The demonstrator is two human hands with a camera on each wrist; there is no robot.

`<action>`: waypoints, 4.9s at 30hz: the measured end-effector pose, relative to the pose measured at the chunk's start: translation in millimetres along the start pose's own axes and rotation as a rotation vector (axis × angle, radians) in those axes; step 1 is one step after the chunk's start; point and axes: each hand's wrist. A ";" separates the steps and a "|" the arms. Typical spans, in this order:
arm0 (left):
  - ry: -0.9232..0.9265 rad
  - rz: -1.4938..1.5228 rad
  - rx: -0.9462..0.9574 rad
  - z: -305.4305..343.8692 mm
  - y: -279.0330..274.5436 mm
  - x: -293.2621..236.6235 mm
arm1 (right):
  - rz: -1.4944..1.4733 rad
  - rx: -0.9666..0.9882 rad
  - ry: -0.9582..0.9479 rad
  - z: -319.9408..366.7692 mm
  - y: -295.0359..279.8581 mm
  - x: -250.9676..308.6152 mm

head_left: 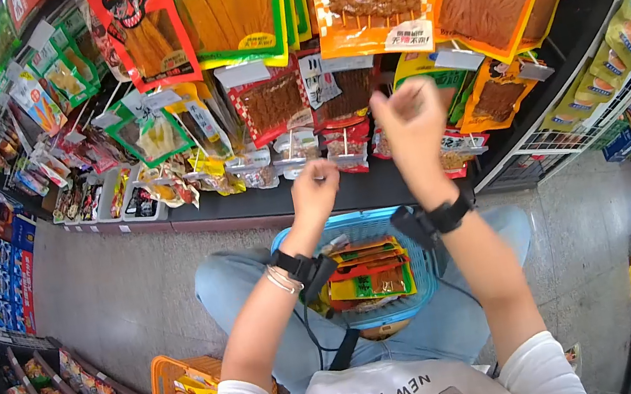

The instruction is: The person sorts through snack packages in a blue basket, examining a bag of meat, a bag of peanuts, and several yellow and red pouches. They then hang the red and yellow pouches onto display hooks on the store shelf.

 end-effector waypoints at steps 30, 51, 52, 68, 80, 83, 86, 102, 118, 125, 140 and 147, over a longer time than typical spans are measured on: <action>-1.454 0.621 -0.147 82.0 32.2 284.0 | 0.236 0.207 1.720 276.4 -48.4 -290.2; -1.213 0.470 -0.286 62.7 43.5 191.2 | 0.405 0.713 0.750 217.7 -39.8 -254.6; -1.153 0.444 -0.266 63.6 40.6 182.1 | 0.491 0.780 0.682 215.9 -39.9 -246.6; -0.190 0.183 -0.278 58.7 -41.3 101.2 | -0.272 0.994 0.912 165.6 -27.0 -149.7; -0.536 0.641 0.197 86.7 -26.7 83.4 | -0.540 0.651 1.138 180.6 -60.0 -114.0; -0.548 0.652 0.192 87.4 -25.3 85.9 | -0.517 0.628 1.154 182.5 -61.2 -114.2; -0.568 0.668 0.148 86.8 -24.2 85.2 | -0.506 0.633 1.129 181.3 -61.8 -114.2; 0.039 0.311 0.319 97.4 -1.0 63.5 | -0.169 0.697 0.514 213.1 -15.1 -96.5; -0.438 0.799 0.060 82.5 -33.5 74.2 | -0.334 0.612 0.836 165.5 -54.4 -116.7; -0.390 0.719 0.091 85.1 -33.1 63.2 | -0.364 0.578 0.882 165.5 -68.0 -92.4; -0.115 0.629 0.025 82.7 -23.2 1.3 | -0.384 0.418 0.451 120.8 -70.8 -37.4; -0.026 0.355 0.103 93.0 -16.3 -20.4 | 0.047 0.034 0.130 71.0 -68.1 14.8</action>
Point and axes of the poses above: each hand's wrist, its own z-axis away from the middle knuckle, its own y-axis out of the palm, x = y × z, and after that the axes turned 5 degrees about z, right-handed
